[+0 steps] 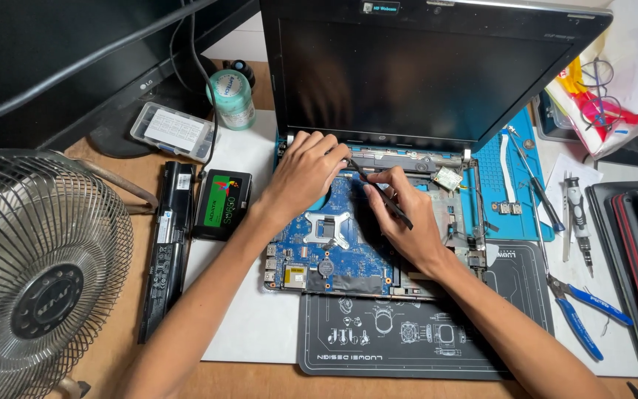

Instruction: Disassembling a laptop by removing screws, disconnecting internal cables, and lifting out the motherboard.

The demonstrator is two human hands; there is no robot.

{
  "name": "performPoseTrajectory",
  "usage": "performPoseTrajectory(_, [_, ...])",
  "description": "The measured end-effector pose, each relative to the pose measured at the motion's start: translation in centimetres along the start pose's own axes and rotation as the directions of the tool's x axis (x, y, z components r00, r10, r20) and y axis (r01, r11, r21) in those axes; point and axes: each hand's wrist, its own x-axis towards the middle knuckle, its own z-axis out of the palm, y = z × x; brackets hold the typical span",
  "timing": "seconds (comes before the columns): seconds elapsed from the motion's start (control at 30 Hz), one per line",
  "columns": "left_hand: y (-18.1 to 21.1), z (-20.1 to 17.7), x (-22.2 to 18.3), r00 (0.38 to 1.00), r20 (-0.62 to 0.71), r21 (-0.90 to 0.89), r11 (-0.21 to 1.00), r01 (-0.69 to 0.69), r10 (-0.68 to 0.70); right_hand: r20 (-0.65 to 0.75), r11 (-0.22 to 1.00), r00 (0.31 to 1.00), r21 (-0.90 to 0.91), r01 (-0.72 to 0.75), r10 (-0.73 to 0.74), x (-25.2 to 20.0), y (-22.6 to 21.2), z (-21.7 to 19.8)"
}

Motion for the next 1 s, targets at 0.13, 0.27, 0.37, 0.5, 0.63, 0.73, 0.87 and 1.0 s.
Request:
performPoseTrajectory(0.13, [-0.7, 0.2, 0.0, 0.999, -0.048, 0.007, 1.000, 0.001, 0.000, -0.050, 1.000, 0.999, 0.005, 0.005, -0.005, -0.2, 0.7, 0.1])
performPoseTrajectory(0.27, [-1.1, -0.6, 0.3, 0.991, -0.124, 0.006, 0.999, 0.049, -0.048, -0.094, 0.999, 0.995, 0.004, 0.032, -0.031, -0.2, 1.0, 0.2])
performPoseTrajectory(0.37, [-1.0, -1.8, 0.5, 0.983, -0.146, -0.053, 0.993, 0.108, -0.114, -0.102, 0.999, 0.994, 0.001, 0.049, -0.048, -0.3, 1.3, 0.2])
performPoseTrajectory(0.5, [-1.0, -2.6, 0.7, 0.971, -0.147, -0.131, 0.977, 0.169, -0.188, -0.110, 0.998, 0.992, -0.009, 0.063, -0.064, -0.3, 1.3, 0.1])
performPoseTrajectory(0.63, [-1.0, -4.1, 0.9, 0.965, -0.120, -0.211, 0.956, 0.204, -0.233, -0.111, 0.998, 0.992, -0.002, 0.067, -0.067, -0.3, 1.3, 0.2])
performPoseTrajectory(0.73, [-1.3, -4.6, 1.0, 0.953, -0.123, -0.278, 0.932, 0.234, -0.276, -0.106, 0.998, 0.993, 0.008, 0.056, -0.055, -0.3, 1.2, 0.2])
performPoseTrajectory(0.87, [-1.3, -5.1, 1.0, 0.951, -0.094, -0.346, 0.906, 0.246, -0.294, -0.104, 0.998, 0.993, 0.013, 0.060, -0.058, -0.2, 1.1, 0.3])
performPoseTrajectory(1.0, [-0.6, -5.5, 1.4, 0.961, -0.085, -0.366, 0.906, 0.214, -0.261, -0.096, 0.998, 0.994, 0.005, 0.059, -0.059, -0.3, 1.2, 0.2])
